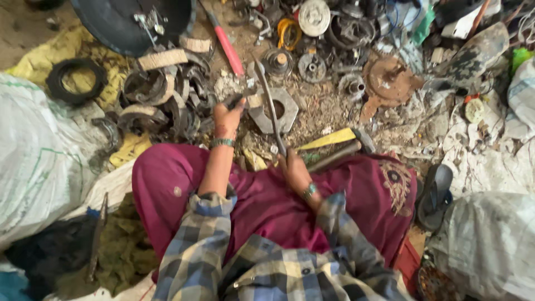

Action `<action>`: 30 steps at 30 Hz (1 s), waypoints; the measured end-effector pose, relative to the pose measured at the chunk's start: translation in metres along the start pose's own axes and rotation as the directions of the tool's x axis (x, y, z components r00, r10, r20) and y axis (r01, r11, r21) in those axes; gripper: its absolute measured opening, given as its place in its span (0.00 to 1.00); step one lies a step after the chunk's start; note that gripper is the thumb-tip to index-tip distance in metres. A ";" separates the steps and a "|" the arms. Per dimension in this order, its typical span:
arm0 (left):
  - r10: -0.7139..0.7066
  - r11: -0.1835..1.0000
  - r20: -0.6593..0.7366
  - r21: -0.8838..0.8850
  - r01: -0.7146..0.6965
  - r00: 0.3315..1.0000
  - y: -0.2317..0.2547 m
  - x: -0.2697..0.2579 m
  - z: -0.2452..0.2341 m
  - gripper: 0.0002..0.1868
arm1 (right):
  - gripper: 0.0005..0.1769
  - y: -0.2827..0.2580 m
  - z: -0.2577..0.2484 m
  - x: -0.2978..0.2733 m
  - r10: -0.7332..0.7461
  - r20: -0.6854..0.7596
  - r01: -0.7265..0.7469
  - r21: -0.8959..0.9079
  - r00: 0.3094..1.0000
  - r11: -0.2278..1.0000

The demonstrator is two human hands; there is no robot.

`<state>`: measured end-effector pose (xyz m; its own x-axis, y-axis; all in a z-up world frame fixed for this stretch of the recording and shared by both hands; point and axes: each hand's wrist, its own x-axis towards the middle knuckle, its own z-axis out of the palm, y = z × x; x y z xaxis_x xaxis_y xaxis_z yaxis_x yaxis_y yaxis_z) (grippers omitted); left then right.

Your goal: The person sits on the floor and repeatedly strikes a metal part with a hammer. They adjust the part's position on a metal anvil-like base and continue hammering throughout the clip.

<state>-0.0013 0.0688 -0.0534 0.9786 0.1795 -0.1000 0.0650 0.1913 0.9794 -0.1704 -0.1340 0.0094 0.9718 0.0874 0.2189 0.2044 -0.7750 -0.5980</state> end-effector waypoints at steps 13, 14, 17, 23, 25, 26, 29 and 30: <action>-0.115 0.981 0.050 -0.153 0.121 0.992 -0.007 -0.001 0.001 0.11 | 0.16 -0.003 -0.024 -0.001 0.300 -0.049 -0.229 0.532 0.953 0.815; -0.106 0.984 0.050 -0.138 0.112 0.993 -0.005 -0.003 -0.001 0.10 | 0.18 0.009 -0.005 -0.002 0.468 0.193 -0.506 0.363 0.862 0.782; 0.013 0.993 -0.048 0.117 -0.008 0.999 0.008 -0.005 -0.004 0.10 | 0.19 0.029 0.016 -0.011 0.427 0.186 -0.434 -0.007 0.885 0.901; -0.115 0.988 -0.006 -0.103 0.114 0.993 0.004 -0.008 -0.001 0.11 | 0.16 -0.011 -0.054 -0.009 0.458 0.123 -0.473 0.299 0.880 0.829; -0.141 0.977 0.002 -0.164 0.139 0.990 0.002 -0.002 0.003 0.13 | 0.15 -0.026 -0.075 -0.004 0.324 -0.044 -0.272 0.440 0.945 0.856; -0.151 0.969 0.006 -0.194 0.149 0.988 0.001 0.001 0.003 0.14 | 0.14 -0.029 -0.077 -0.001 0.225 -0.150 -0.128 0.480 0.963 0.868; -0.135 0.986 0.002 -0.103 0.134 0.991 -0.007 0.000 -0.003 0.15 | 0.14 -0.020 -0.051 -0.003 0.288 -0.123 -0.177 0.549 0.950 0.817; -0.098 0.994 -0.014 -0.060 0.097 0.995 -0.009 -0.003 -0.005 0.16 | 0.15 -0.013 -0.035 -0.005 0.365 0.001 -0.324 0.465 0.931 0.824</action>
<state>-0.0056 0.0718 -0.0630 0.9649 0.1731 -0.1975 0.1474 0.2655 0.9528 -0.1825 -0.1460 0.0430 0.9796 -0.2006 -0.0154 -0.0915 -0.3763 -0.9220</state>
